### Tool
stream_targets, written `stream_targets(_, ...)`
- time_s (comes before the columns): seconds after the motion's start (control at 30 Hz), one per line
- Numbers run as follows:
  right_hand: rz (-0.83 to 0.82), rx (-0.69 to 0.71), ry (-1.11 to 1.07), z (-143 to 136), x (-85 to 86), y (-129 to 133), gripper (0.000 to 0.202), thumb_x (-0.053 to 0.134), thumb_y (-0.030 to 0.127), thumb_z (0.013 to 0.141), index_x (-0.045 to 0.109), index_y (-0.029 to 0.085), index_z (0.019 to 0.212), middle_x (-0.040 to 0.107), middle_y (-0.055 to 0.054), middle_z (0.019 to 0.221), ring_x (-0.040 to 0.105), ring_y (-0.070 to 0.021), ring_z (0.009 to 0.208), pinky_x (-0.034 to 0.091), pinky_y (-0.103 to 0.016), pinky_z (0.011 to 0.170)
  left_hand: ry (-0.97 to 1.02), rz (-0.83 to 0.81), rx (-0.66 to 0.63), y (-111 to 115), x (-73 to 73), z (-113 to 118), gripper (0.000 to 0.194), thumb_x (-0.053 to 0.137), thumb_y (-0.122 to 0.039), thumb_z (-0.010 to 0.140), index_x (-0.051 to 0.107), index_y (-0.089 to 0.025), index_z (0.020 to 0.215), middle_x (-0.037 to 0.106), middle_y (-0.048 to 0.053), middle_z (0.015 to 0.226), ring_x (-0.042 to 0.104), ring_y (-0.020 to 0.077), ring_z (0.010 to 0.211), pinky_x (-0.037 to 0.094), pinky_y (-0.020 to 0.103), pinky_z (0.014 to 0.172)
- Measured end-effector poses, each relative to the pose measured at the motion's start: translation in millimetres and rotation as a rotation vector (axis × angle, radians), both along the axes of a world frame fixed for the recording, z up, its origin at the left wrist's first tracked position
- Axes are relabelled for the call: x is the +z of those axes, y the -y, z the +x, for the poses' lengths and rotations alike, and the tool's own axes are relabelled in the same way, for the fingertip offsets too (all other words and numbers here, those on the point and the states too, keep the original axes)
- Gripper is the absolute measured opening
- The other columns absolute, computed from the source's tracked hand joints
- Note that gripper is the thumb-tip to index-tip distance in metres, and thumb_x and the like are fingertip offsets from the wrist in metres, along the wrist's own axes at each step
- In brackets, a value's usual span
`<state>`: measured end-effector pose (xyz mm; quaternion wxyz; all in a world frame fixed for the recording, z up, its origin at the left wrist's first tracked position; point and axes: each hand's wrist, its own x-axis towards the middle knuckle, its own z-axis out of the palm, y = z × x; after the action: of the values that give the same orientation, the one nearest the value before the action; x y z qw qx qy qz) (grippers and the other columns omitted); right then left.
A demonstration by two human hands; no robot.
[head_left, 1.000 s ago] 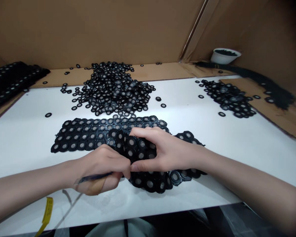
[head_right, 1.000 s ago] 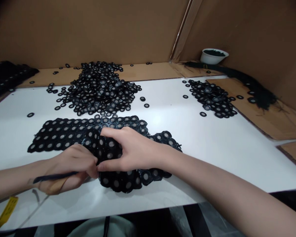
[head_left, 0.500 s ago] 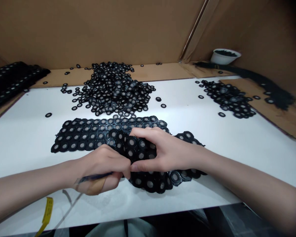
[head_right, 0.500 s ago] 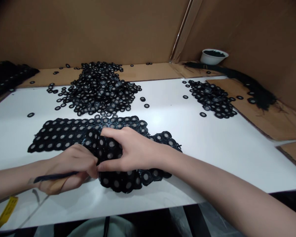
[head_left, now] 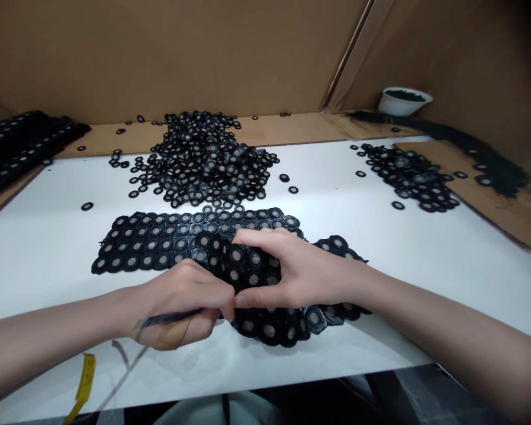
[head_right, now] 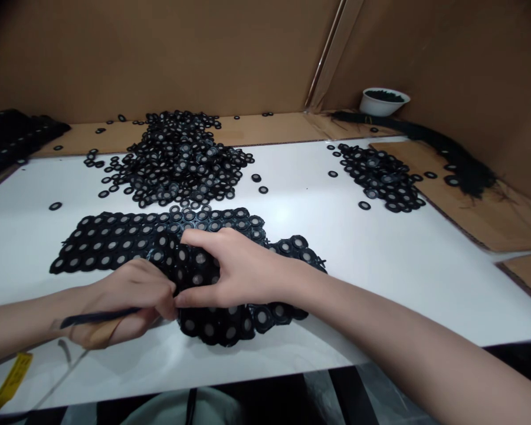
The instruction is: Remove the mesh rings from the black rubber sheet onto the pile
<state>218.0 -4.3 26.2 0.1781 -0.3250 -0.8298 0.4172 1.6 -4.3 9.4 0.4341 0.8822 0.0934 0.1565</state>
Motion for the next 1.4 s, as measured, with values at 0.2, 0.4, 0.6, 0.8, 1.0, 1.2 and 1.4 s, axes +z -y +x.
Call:
stream_targets(0.2, -0.001, -0.001, 0.003, 0.1, -0.2, 0.1, 0.032, 0.069, 0.041, 0.075, 0.052, 0.019, 0.09, 0.06, 0.002, 0.08, 0.056, -0.0156, 0.075, 0.043, -0.027, 0.067, 0.008, 0.01, 0.001, 1.5, 0.1, 0.2, 0.017, 0.04, -0.01, 0.077, 0.053, -0.017, 0.086, 0.05, -0.003, 0.059, 0.043, 0.01, 0.051, 0.035, 0.021, 0.051)
stream_targets(0.4, 0.024, -0.003, 0.003, 0.5, -0.3, 1.2, 0.031, 0.069, 0.041, 0.075, 0.052, 0.02, 0.09, 0.06, 0.002, 0.081, 0.056, -0.0157, 0.076, 0.043, -0.027, 0.068, 0.0, 0.008, 0.002, 1.1, 0.8, -0.5, 0.018, 0.04, -0.01, 0.077, 0.053, -0.018, 0.085, 0.05, -0.003, 0.058, 0.043, 0.0097, 0.051, 0.034, 0.021, 0.051)
stream_targets(0.6, 0.004, 0.001, 0.002, -0.1, 0.1, 0.7, 0.031, 0.069, 0.04, 0.075, 0.052, 0.019, 0.089, 0.06, 0.002, 0.08, 0.057, -0.0151, 0.074, 0.043, -0.026, 0.066, -0.005, -0.005, -0.01, 1.2, 0.2, -1.8, 0.014, 0.04, -0.013, 0.08, 0.053, -0.017, 0.086, 0.05, -0.002, 0.059, 0.043, 0.0103, 0.052, 0.034, 0.022, 0.051)
stream_targets(0.8, 0.01, -0.002, 0.005, -0.4, 0.0, 0.3, 0.031, 0.069, 0.04, 0.075, 0.052, 0.019, 0.089, 0.06, 0.002, 0.08, 0.057, -0.0153, 0.074, 0.043, -0.026, 0.066, -0.013, 0.004, -0.01, 0.8, 0.4, -2.2, 0.016, 0.04, -0.011, 0.08, 0.052, -0.017, 0.087, 0.051, -0.002, 0.06, 0.043, 0.0109, 0.053, 0.035, 0.022, 0.052)
stream_targets(1.0, -0.009, 0.01, 0.007, -0.3, 1.9, 0.7, 0.028, 0.068, 0.038, 0.076, 0.052, 0.019, 0.089, 0.061, 0.002, 0.08, 0.057, -0.0154, 0.074, 0.044, -0.027, 0.066, -0.002, -0.001, -0.015, 0.7, 0.7, -0.1, 0.014, 0.039, -0.013, 0.08, 0.051, -0.018, 0.085, 0.048, -0.002, 0.057, 0.042, 0.0111, 0.051, 0.034, 0.023, 0.051)
stream_targets(1.2, 0.009, 0.006, 0.007, -0.6, 2.1, 1.0, 0.028, 0.068, 0.037, 0.076, 0.052, 0.019, 0.089, 0.061, 0.002, 0.08, 0.057, -0.0151, 0.073, 0.043, -0.027, 0.066, -0.037, 0.018, -0.011, 0.6, 2.5, -1.2, 0.017, 0.039, -0.009, 0.078, 0.051, -0.019, 0.085, 0.05, -0.002, 0.059, 0.044, 0.0111, 0.052, 0.035, 0.023, 0.052)
stream_targets(1.4, 0.009, 0.005, 0.005, -0.3, 1.8, 1.4, 0.03, 0.068, 0.039, 0.075, 0.053, 0.018, 0.089, 0.061, 0.002, 0.08, 0.057, -0.0151, 0.074, 0.043, -0.027, 0.066, -0.034, 0.009, -0.014, 1.6, 2.0, -2.7, 0.017, 0.039, -0.01, 0.078, 0.051, -0.018, 0.086, 0.049, -0.002, 0.059, 0.043, 0.0111, 0.051, 0.034, 0.023, 0.051)
